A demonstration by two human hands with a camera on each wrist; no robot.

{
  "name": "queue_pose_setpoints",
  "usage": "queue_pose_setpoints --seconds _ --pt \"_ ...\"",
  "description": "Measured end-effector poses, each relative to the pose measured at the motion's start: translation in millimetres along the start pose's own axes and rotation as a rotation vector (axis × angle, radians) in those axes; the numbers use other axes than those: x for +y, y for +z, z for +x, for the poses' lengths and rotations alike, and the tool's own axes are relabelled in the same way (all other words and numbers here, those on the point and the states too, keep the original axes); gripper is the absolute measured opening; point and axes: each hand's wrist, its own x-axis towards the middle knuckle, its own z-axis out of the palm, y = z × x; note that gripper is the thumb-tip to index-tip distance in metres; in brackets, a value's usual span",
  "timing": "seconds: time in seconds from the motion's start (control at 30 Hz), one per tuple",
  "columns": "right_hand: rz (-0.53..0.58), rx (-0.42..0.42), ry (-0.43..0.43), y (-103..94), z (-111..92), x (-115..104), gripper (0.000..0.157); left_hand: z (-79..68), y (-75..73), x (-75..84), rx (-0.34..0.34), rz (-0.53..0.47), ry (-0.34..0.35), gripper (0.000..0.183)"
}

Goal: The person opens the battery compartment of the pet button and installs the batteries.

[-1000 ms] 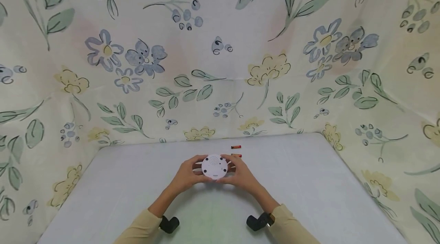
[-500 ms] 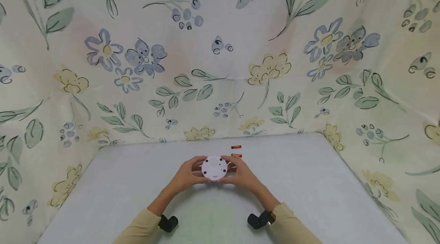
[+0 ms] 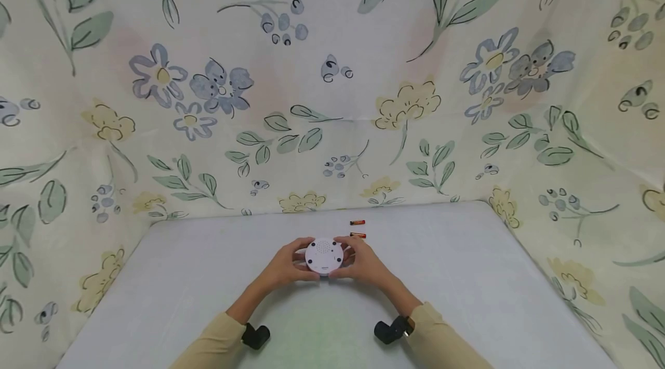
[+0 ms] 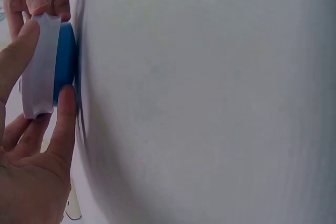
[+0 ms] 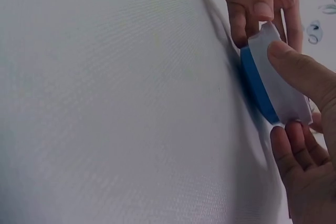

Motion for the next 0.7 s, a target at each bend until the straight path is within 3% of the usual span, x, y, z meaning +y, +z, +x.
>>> queue_pose_setpoints --seconds 0.4,0.7 --pt "-0.016 -0.058 0.021 -13.0 7 1 0.065 -0.4 5.0 4.5 0.036 0.042 -0.030 0.081" --pt "-0.038 -0.088 -0.036 -15.9 19 -4 0.060 1.6 6.2 1.3 0.031 0.011 -0.007 0.081"
